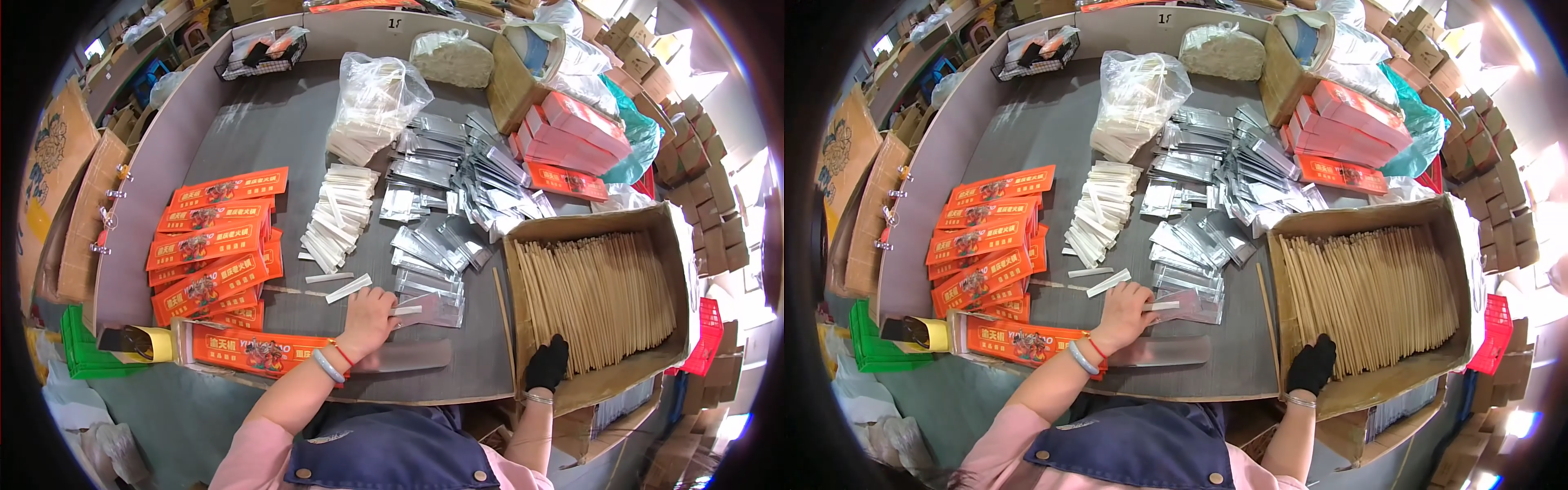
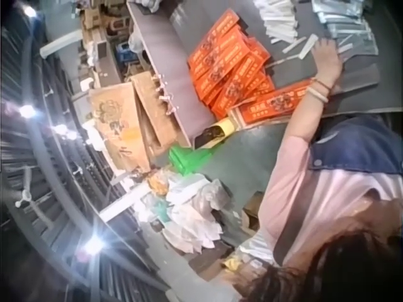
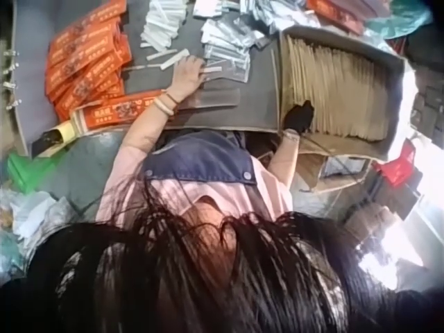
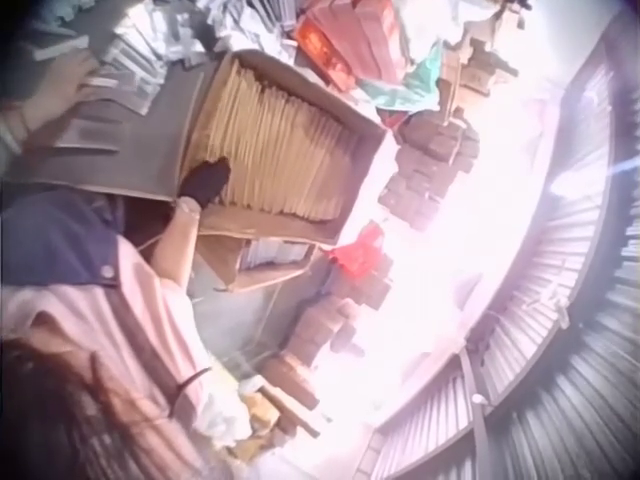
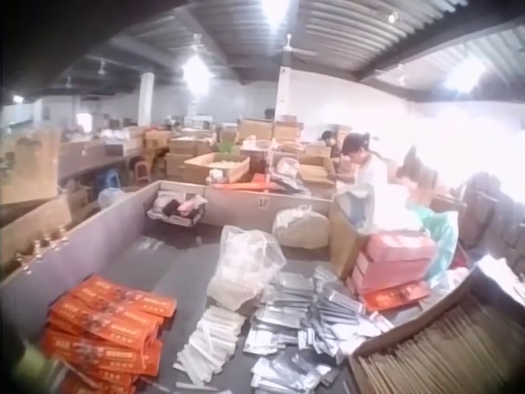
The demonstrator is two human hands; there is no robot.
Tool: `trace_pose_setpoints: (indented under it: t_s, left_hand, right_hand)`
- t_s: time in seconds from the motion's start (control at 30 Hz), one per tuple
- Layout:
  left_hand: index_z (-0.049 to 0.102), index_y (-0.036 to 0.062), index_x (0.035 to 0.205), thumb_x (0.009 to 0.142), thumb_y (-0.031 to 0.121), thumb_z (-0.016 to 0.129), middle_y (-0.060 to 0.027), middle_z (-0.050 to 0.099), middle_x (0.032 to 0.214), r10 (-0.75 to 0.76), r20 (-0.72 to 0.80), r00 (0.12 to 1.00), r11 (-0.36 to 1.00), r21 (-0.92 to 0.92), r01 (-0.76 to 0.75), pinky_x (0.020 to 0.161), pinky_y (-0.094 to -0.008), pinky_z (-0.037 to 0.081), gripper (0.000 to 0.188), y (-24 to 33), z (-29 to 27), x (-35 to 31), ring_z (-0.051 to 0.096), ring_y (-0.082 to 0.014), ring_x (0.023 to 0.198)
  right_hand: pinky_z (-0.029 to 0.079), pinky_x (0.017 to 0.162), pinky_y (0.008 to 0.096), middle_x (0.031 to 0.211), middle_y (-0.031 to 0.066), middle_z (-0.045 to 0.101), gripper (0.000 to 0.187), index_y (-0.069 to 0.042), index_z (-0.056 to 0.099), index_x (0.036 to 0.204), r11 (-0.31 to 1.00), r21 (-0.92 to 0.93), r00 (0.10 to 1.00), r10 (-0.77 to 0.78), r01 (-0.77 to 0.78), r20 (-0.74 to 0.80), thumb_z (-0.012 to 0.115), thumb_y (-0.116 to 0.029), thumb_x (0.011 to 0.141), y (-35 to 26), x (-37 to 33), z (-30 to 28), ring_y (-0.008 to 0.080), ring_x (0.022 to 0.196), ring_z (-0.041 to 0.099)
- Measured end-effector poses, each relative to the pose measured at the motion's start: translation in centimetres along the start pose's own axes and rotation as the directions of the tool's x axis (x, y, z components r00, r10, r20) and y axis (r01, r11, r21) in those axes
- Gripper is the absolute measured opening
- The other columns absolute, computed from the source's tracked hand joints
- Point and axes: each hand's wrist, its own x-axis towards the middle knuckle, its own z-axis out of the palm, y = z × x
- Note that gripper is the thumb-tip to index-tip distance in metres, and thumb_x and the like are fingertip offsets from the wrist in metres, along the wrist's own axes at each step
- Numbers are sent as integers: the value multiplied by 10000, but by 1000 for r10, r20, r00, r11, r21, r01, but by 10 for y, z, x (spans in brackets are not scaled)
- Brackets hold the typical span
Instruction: Inserting pairs of chopsticks into plastic sleeves and then into red retail boxes.
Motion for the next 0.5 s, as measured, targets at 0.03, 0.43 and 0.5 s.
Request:
trace_pose_setpoints:
  t_s: [0.03,0.43,0.5]
  left_hand:
    - [655,88,861,734,192,766,-90,610,807,-44,87,995,998,-47,48,778,-439,430,198,1,-2,3,567,-295,829]
    - [625,96,1165,561,281,883,-101,557,1138,-62,179,982,997,-32,69,928,-435,421,683,0,-77,-69,491,-331,1075]
    - [620,86,1179,548,285,887,-96,557,1143,-48,219,975,999,-10,51,941,-441,414,713,-11,-77,-83,490,-328,1080]
  right_hand:
    - [462,837,454,968,230,595,176,30,562,1030,1000,-2,1000,5,-5,1,549,-75,889,7,0,5,397,959,576]
    - [455,604,443,749,125,576,227,-243,716,1078,671,474,585,-737,571,339,657,-216,861,-73,-35,-31,321,719,599]
    - [459,607,443,759,123,586,235,-228,713,1079,665,412,551,-747,623,373,663,-212,851,-78,-40,-23,325,723,601]
